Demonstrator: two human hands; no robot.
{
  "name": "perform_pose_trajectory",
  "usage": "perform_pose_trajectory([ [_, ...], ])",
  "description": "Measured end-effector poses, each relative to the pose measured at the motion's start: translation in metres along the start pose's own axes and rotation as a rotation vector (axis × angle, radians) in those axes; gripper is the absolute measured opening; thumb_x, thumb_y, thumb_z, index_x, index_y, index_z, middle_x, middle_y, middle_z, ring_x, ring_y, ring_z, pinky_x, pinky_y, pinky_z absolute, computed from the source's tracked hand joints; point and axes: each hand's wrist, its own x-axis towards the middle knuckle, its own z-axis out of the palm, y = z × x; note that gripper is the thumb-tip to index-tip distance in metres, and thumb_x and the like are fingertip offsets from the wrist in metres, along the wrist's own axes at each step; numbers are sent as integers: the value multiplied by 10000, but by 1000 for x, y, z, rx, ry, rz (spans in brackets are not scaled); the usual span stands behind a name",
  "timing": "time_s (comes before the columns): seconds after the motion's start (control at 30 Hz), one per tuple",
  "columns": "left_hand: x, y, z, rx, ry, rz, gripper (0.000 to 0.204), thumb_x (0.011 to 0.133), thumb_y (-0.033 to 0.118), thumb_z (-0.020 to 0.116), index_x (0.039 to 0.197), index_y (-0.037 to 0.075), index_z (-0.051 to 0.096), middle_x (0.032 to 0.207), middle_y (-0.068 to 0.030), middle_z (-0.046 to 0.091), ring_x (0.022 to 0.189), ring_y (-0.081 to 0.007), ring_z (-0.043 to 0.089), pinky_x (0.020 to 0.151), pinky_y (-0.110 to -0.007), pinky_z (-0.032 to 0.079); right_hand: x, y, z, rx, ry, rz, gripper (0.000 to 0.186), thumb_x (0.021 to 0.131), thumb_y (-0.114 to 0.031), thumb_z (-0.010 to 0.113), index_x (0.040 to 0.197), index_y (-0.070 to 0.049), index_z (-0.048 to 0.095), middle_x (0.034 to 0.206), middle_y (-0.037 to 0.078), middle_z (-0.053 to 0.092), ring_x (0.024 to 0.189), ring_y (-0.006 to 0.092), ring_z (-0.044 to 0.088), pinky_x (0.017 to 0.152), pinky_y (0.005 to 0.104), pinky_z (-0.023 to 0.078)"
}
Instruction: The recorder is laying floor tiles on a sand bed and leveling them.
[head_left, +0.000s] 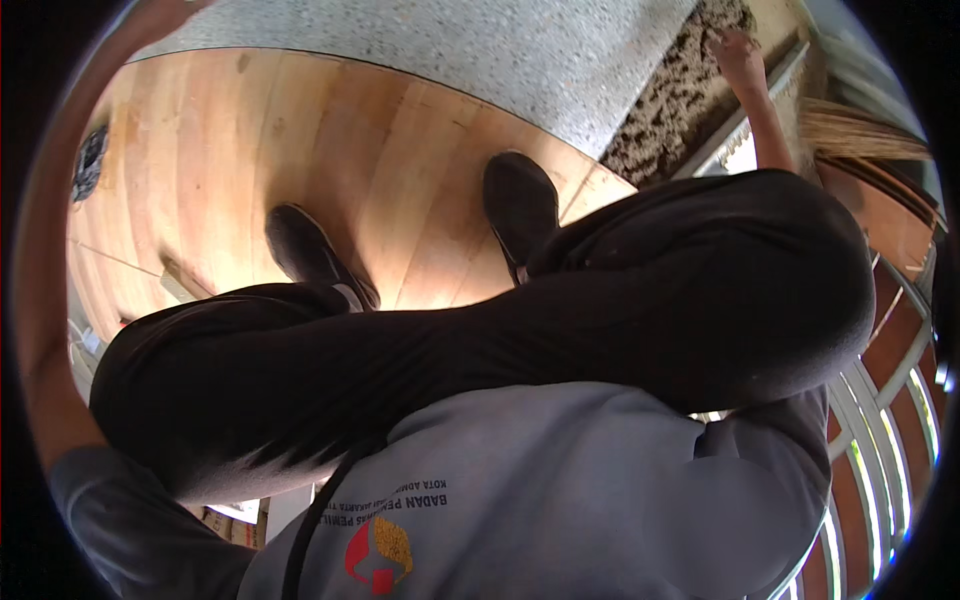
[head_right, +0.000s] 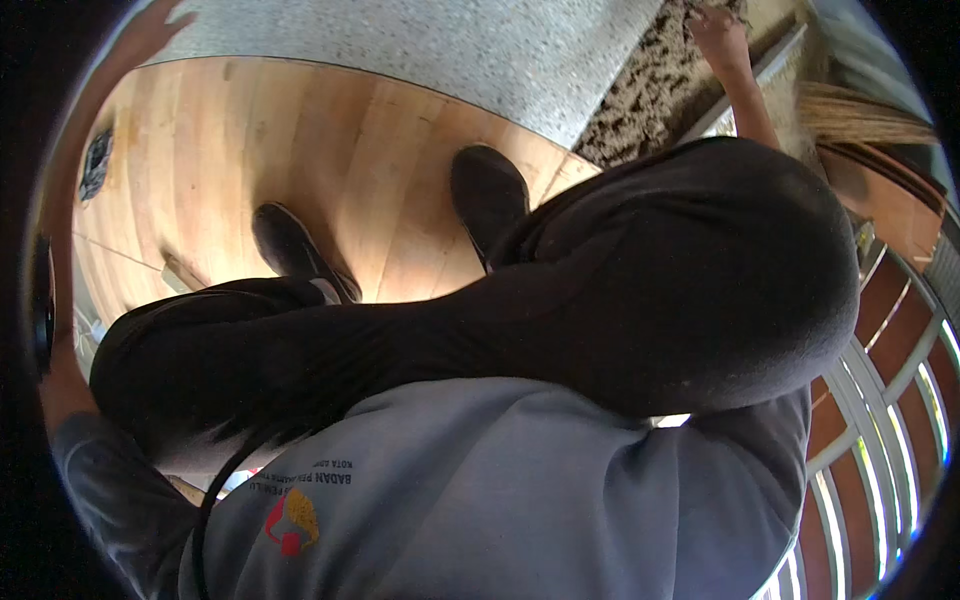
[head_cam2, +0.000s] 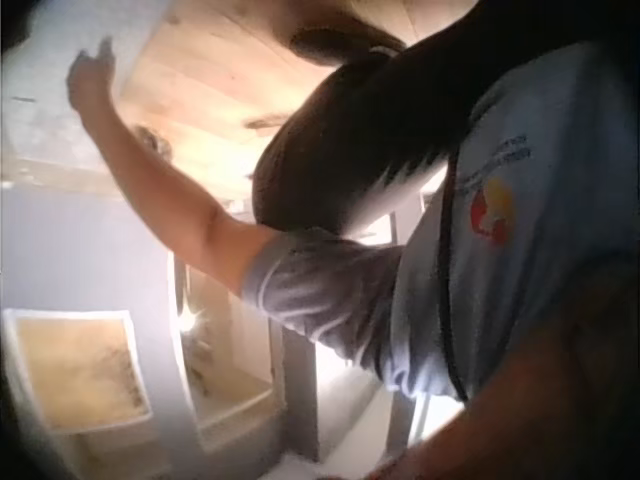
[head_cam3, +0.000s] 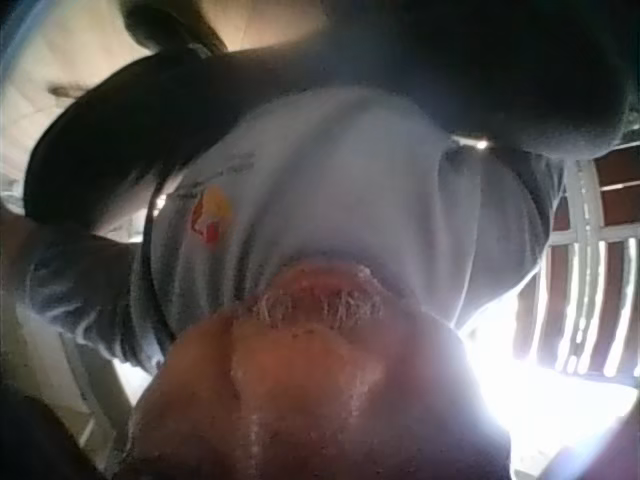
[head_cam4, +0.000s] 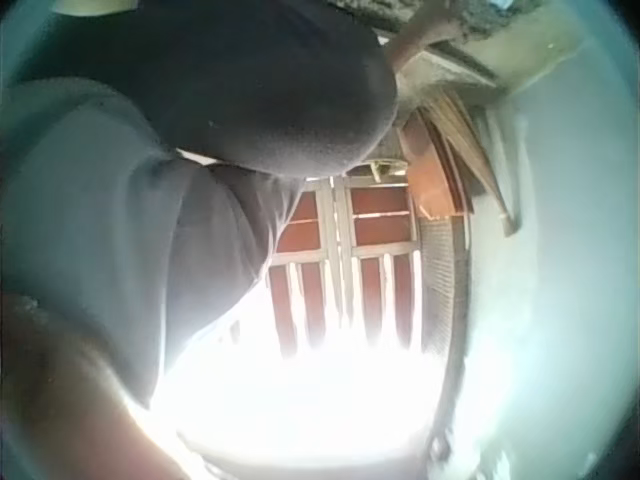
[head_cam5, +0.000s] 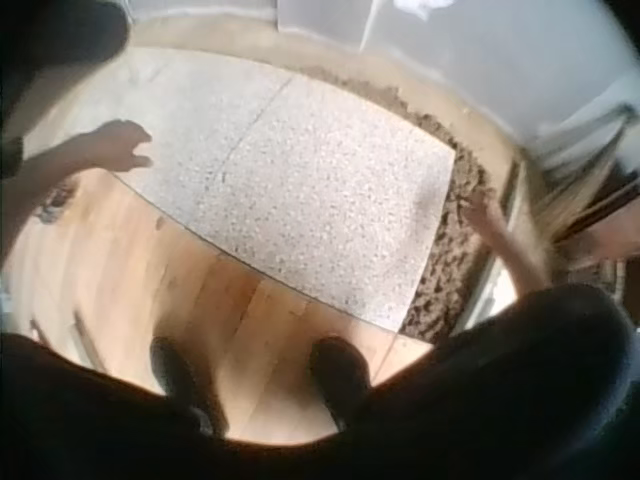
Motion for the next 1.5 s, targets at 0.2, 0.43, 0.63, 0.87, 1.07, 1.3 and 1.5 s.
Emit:
perform_pose_trajectory([
  [0.2,0,27,41,-111,281,106,566,1013,434,638,1381,4,641,1351,-232,668,1265,-390,628,1089,-553,493,68,-113,3,153,17,104,348,1035,-324,619,1136,-24,764,1067,230,756,970,445,724,875,507,582],
  [0.43,-50,25,75,-403,319,107,441,1000,334,714,1308,20,689,1256,-213,690,1239,-419,627,1073,-501,493,215,-225,22,257,67,-389,156,971,-161,626,933,-15,668,947,233,684,914,458,658,830,506,549],
  [0.63,-60,105,153,-443,411,216,541,1033,307,642,1481,13,564,1549,-197,552,1502,-389,436,1266,-597,281,303,-271,36,82,-68,-423,188,976,-155,616,999,7,710,1012,272,710,958,474,692,850,521,561],
  [0.87,-59,180,185,-640,518,182,702,996,350,680,1556,-18,474,1668,-235,381,1567,-405,333,1307,-576,204,348,-271,61,129,241,-369,189,932,-115,607,992,24,718,974,289,712,943,485,697,846,542,574],
  [1.07,-50,196,192,-732,607,208,745,997,384,680,1559,-51,452,1679,-238,376,1581,-397,321,1305,-576,217,379,-238,84,-102,191,-324,239,957,-199,625,797,-28,671,785,226,674,713,415,661,667,489,555],
  [1.3,-54,212,197,-771,668,169,722,988,360,697,1539,-52,475,1664,-238,402,1577,-379,341,1302,-570,237,412,-220,88,-71,84,-167,402,989,-375,520,1100,-66,752,1104,289,728,1052,504,698,921,570,553],
  [1.5,-53,210,195,-799,698,165,719,976,349,712,1537,-36,481,1664,-224,407,1578,-360,344,1306,-557,245,421,-233,78,-161,4,-58,418,998,-349,476,1195,-108,754,1183,264,734,1119,486,690,991,546,551],
])
